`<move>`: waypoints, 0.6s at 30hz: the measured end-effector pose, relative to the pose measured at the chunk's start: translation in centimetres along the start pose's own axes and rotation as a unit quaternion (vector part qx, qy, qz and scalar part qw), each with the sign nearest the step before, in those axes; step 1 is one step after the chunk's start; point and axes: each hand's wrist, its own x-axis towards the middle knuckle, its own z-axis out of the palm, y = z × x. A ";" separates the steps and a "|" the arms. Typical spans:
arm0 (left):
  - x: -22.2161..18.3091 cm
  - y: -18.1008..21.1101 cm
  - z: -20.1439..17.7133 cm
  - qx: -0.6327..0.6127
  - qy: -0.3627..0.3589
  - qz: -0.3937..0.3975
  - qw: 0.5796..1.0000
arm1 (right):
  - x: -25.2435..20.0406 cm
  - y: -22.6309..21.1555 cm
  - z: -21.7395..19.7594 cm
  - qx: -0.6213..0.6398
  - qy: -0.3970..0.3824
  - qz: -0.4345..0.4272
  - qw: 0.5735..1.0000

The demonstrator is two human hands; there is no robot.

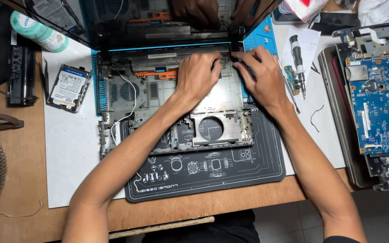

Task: Connecting internal ribbon cables and wires to the motherboard and other components inside a laptop during repair.

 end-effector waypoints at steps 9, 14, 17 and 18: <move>-0.1 1.1 -0.2 -0.055 0.028 0.009 0.998 | -0.1 0.3 0.3 0.009 -0.012 0.016 1.000; 0.0 1.1 0.3 -0.025 0.015 0.038 0.999 | -0.3 0.2 0.1 0.001 -0.036 0.021 0.999; -0.3 1.3 0.3 -0.008 -0.009 0.041 0.999 | -0.3 0.2 0.2 -0.016 -0.035 0.010 0.999; -0.3 1.2 0.7 -0.008 -0.010 0.041 0.999 | -0.4 0.3 0.2 -0.016 -0.035 0.010 0.999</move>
